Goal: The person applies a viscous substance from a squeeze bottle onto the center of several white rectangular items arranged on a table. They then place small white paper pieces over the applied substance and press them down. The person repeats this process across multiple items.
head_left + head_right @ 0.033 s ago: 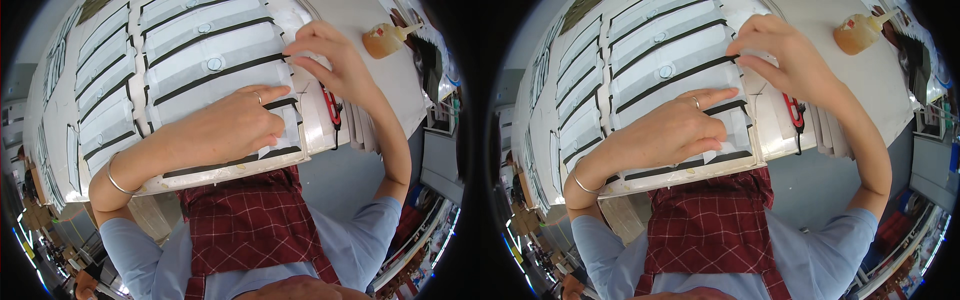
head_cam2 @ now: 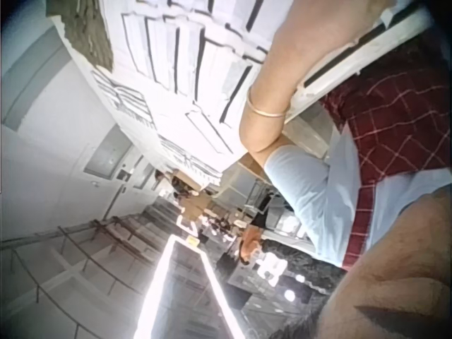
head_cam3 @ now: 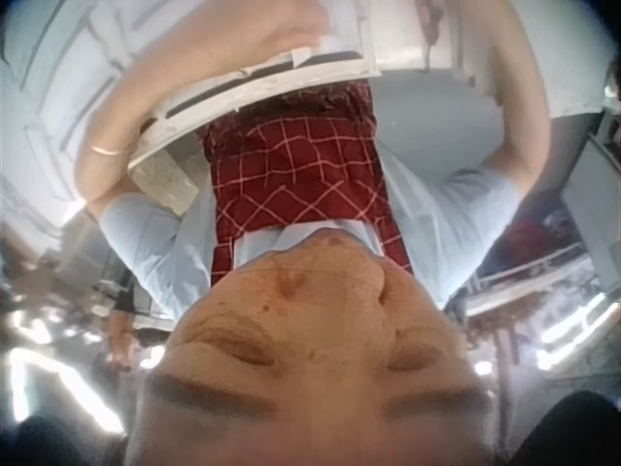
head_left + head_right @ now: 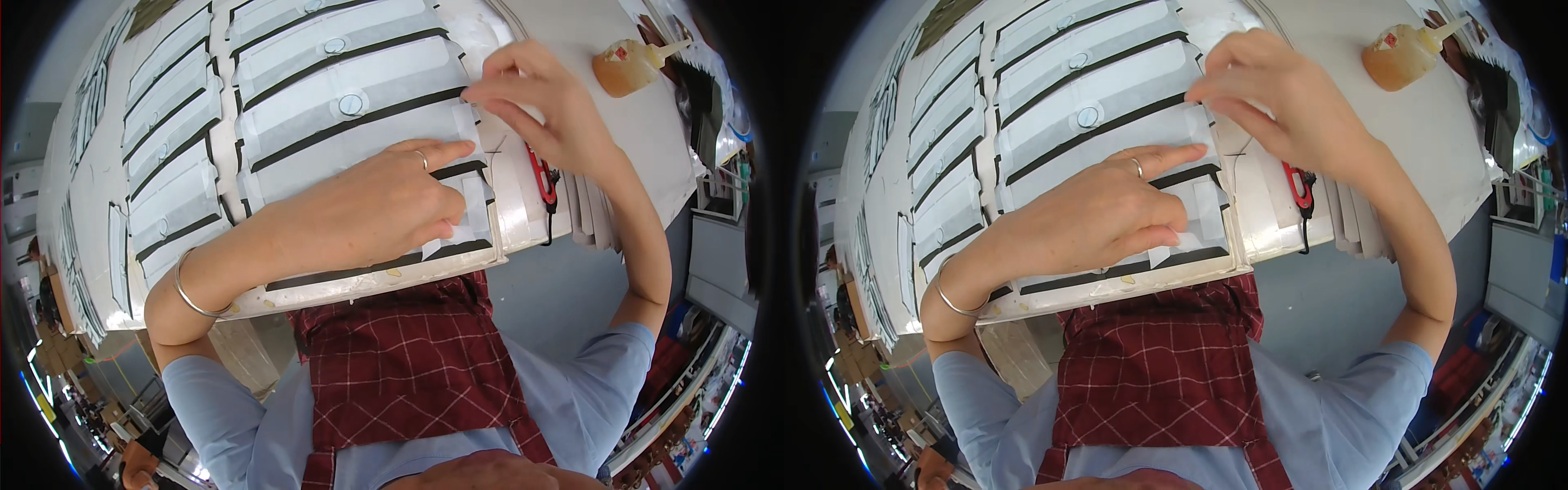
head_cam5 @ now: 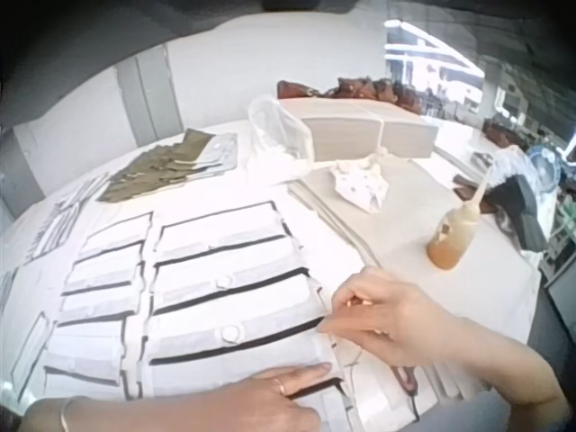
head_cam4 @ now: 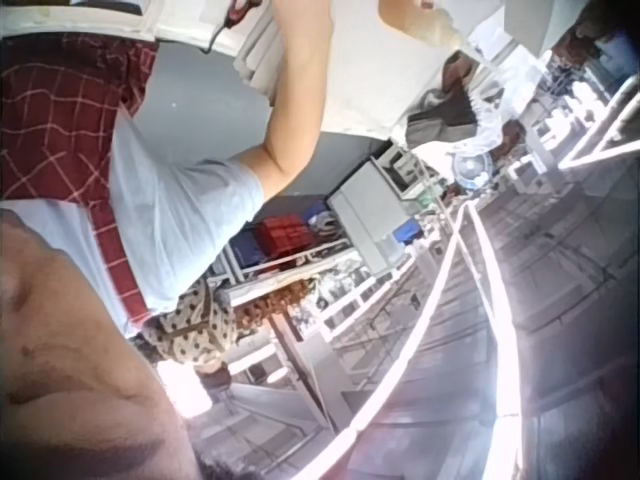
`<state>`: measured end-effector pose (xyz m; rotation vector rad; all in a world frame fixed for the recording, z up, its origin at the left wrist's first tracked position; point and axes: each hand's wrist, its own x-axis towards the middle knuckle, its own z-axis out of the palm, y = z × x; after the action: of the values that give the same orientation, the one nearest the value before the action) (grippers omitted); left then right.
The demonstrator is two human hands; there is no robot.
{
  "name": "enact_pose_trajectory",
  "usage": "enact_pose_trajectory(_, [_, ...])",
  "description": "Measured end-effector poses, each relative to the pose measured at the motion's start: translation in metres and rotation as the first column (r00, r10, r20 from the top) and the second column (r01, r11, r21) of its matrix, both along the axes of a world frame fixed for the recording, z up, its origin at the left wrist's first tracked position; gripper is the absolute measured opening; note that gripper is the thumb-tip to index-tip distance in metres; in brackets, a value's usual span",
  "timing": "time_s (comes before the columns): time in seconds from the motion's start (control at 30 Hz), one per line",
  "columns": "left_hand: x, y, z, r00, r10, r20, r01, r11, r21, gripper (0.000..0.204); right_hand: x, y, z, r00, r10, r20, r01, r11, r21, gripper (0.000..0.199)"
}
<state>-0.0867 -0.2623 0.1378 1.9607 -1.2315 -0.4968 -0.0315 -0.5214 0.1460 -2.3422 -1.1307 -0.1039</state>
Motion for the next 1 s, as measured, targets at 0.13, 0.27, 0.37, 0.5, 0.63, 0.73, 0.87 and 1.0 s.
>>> enact_pose_trajectory(0.13, [-0.003, 0.001, -0.003, 0.998, 0.033, -0.051, -0.032, 0.999, 0.005, 0.025, -0.014, -0.003, -0.003, 0.970, 0.084, 0.227, -0.038, 0.980, -0.198, 0.032])
enact_pose_trajectory(0.27, [-0.005, 0.001, -0.004, 0.998, 0.014, -0.057, -0.012, 1.000, 0.028, 0.025, -0.027, -0.004, -0.012, 0.962, 0.070, 0.265, -0.007, 0.973, -0.231, 0.036])
enact_pose_trajectory(0.37, [-0.004, 0.002, -0.005, 0.999, 0.005, -0.051, -0.004, 1.000, 0.012, 0.022, -0.029, -0.003, -0.016, 0.972, 0.047, 0.229, 0.007, 0.973, -0.231, 0.041])
enact_pose_trajectory(0.5, [0.003, 0.001, 0.008, 0.958, 0.157, -0.238, -0.162, 0.987, -0.002, 0.018, -0.021, -0.003, -0.004, 0.997, 0.006, 0.071, 0.005, 0.988, -0.156, 0.037])
enact_pose_trajectory(0.63, [0.017, 0.000, 0.011, 0.827, 0.388, -0.406, -0.431, 0.902, -0.017, 0.024, -0.021, 0.005, 0.014, 0.901, -0.075, -0.428, 0.183, 0.959, 0.217, 0.026])
enact_pose_trajectory(0.73, [0.024, 0.000, 0.013, 0.715, 0.446, -0.539, -0.517, 0.856, 0.022, 0.028, -0.025, 0.010, 0.018, 0.630, 0.001, -0.777, 0.359, 0.886, 0.293, 0.022])
enact_pose_trajectory(0.87, [0.025, -0.002, 0.002, 0.702, 0.442, -0.558, -0.541, 0.841, -0.015, 0.027, -0.028, 0.022, 0.011, 0.494, 0.015, -0.869, 0.462, 0.842, 0.278, 0.018])
enact_pose_trajectory(1.0, [0.022, -0.004, -0.003, 0.724, 0.452, -0.521, -0.538, 0.843, -0.016, 0.027, -0.022, 0.022, 0.008, 0.547, -0.112, -0.830, 0.433, 0.886, 0.166, 0.014])
